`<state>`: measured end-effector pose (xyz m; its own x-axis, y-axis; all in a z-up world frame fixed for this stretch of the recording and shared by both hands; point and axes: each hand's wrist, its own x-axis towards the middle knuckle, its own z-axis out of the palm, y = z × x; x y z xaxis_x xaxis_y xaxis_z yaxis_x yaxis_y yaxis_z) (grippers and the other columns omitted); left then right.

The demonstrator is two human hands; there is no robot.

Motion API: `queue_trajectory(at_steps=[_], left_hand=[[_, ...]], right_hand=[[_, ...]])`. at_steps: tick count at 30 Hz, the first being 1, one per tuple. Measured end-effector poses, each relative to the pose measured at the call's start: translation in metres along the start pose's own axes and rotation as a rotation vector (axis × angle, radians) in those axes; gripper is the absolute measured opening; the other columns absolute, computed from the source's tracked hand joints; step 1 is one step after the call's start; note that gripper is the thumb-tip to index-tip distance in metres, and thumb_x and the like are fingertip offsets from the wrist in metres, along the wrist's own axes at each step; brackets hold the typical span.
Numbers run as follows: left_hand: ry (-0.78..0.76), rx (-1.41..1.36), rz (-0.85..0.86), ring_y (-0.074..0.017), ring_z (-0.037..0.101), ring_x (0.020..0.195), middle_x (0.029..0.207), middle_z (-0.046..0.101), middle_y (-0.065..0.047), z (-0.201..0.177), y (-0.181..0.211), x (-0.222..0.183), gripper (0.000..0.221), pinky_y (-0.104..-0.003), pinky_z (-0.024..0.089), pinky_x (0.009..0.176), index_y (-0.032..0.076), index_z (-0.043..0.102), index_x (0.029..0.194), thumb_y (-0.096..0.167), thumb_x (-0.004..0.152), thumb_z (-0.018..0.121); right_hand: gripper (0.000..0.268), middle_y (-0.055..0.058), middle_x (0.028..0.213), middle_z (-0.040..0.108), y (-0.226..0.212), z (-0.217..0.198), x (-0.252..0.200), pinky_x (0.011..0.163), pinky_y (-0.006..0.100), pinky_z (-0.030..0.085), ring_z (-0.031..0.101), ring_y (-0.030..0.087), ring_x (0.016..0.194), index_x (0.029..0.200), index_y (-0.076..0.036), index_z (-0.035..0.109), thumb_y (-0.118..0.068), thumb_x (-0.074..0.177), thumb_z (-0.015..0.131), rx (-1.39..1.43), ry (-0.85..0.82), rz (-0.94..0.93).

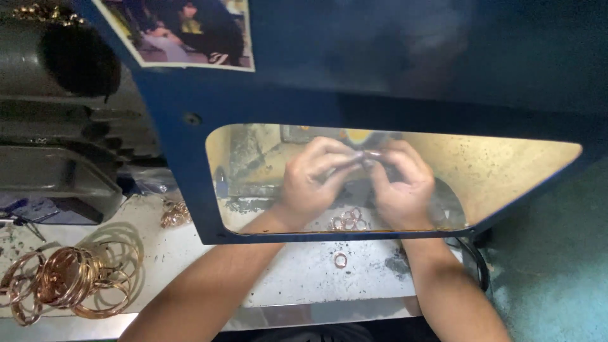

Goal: Polishing a metal ring using a motorized polishing wheel inside a protective enclosure.

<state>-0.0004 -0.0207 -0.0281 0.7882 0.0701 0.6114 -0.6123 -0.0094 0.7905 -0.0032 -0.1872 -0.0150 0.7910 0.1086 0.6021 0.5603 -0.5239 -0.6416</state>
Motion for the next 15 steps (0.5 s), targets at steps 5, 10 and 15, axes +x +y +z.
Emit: queue_trajectory(at_steps=[5,10,15], left_hand=[[-0.006,-0.005,0.015,-0.0229,0.074,0.085,0.089,0.074,-0.004,-0.007,-0.010,-0.003,0.008,-0.033,0.060,0.080,0.010,0.078,0.091,0.003,0.088,0.079],[-0.013,-0.029,-0.049,-0.0219,0.074,0.083,0.087,0.073,-0.005,-0.009,-0.007,0.000,0.009,-0.033,0.060,0.078,0.009,0.078,0.094,0.002,0.090,0.076],[0.002,0.002,-0.081,-0.0268,0.073,0.082,0.086,0.072,-0.007,-0.011,0.000,0.005,0.006,-0.037,0.059,0.076,0.008,0.076,0.091,0.003,0.088,0.077]], right_hand=[[0.004,0.014,0.089,0.069,0.006,0.003,0.000,0.073,0.041,0.055,0.071,0.032,0.082,0.090,-0.002,0.075,-0.002,0.089,0.078,0.002,-0.034,-0.022],[0.005,0.014,0.085,0.068,0.009,0.012,0.003,0.069,0.040,0.055,0.071,0.033,0.079,0.086,-0.001,0.073,0.001,0.086,0.078,-0.054,-0.016,-0.045],[0.007,0.014,0.083,0.067,-0.001,0.016,0.007,0.070,0.039,0.054,0.071,0.036,0.079,0.083,-0.003,0.072,0.002,0.084,0.076,-0.087,0.019,-0.032]])
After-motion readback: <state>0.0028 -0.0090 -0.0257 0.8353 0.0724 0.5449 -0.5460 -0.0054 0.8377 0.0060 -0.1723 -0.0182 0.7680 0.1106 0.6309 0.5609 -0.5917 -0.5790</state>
